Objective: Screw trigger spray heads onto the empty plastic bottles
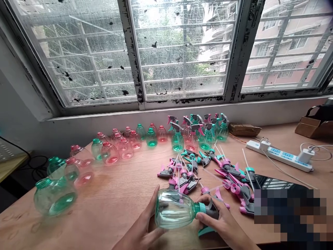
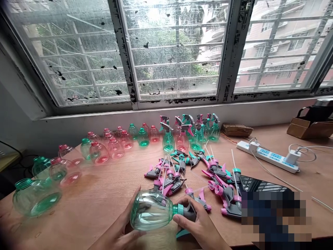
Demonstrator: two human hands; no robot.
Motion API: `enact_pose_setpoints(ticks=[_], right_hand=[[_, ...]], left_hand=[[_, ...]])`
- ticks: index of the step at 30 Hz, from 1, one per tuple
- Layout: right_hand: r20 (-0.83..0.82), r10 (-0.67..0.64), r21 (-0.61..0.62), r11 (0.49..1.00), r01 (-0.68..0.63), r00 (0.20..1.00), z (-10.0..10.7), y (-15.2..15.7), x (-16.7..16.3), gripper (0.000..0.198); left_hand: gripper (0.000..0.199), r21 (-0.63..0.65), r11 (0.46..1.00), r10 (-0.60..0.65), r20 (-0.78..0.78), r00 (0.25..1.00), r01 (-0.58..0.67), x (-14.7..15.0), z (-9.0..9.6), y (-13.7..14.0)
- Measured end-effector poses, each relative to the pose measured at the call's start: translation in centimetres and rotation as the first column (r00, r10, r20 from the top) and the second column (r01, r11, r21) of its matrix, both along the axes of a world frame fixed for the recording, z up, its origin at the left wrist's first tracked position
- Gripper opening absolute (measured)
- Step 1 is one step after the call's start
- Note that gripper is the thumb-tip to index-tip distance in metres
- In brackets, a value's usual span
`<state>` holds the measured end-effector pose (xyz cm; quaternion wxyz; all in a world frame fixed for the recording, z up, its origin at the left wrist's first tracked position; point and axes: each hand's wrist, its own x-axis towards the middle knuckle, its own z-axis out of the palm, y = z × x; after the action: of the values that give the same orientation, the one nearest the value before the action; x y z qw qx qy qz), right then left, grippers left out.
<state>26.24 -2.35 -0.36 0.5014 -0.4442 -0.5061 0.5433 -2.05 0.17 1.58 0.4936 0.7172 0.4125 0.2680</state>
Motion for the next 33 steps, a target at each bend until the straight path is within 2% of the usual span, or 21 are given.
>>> enact_pose_setpoints(ticks=[2, 7, 12, 16, 21, 24, 33], right_hand=[[-0.011, 0.004, -0.011, 1.000, -0.004, 1.000, 0.1, -0.1, 0.0, 0.032], [-0.033, -0.018, 0.006, 1.000, 0.018, 0.999, 0.1, -0.1, -0.2, 0.033], [-0.074, 0.017, -0.022, 1.000, -0.019, 0.997, -0.1, 0.0, -0.2, 0.036], [-0.114, 0.031, -0.039, 0.999, -0.035, 0.993, -0.4, 0.1, -0.2, 0.038], [-0.126, 0.042, -0.032, 0.998, -0.047, 0.991, -0.5, 0.1, -0.1, 0.035], [-0.127, 0.045, -0.027, 0.998, -0.049, 0.991, -0.4, 0.0, -0.1, 0.035], [-0.097, 0.015, -0.014, 1.000, -0.017, 0.995, -0.1, 0.0, -0.2, 0.036]], left_hand=[[0.090, 0.005, 1.000, -0.015, 0.015, 1.000, 0.015, -0.1, -0.1, -0.1], [0.103, -0.058, 0.998, -0.004, -0.012, 1.000, 0.004, 0.1, 0.6, -0.2], [0.092, -0.013, 1.000, -0.003, -0.061, 0.998, 0.002, 0.2, 0.7, -0.1], [0.090, 0.006, 1.000, -0.007, -0.028, 1.000, 0.007, 0.0, 0.3, -0.2], [0.101, -0.043, 0.999, -0.003, -0.027, 1.000, 0.002, 0.1, 0.8, -0.3], [0.098, -0.074, 0.997, -0.005, -0.023, 1.000, 0.003, 0.3, 1.2, -0.4], [0.090, 0.022, 0.999, -0.050, 0.002, 0.999, 0.050, 0.0, 0.5, -0.5]])
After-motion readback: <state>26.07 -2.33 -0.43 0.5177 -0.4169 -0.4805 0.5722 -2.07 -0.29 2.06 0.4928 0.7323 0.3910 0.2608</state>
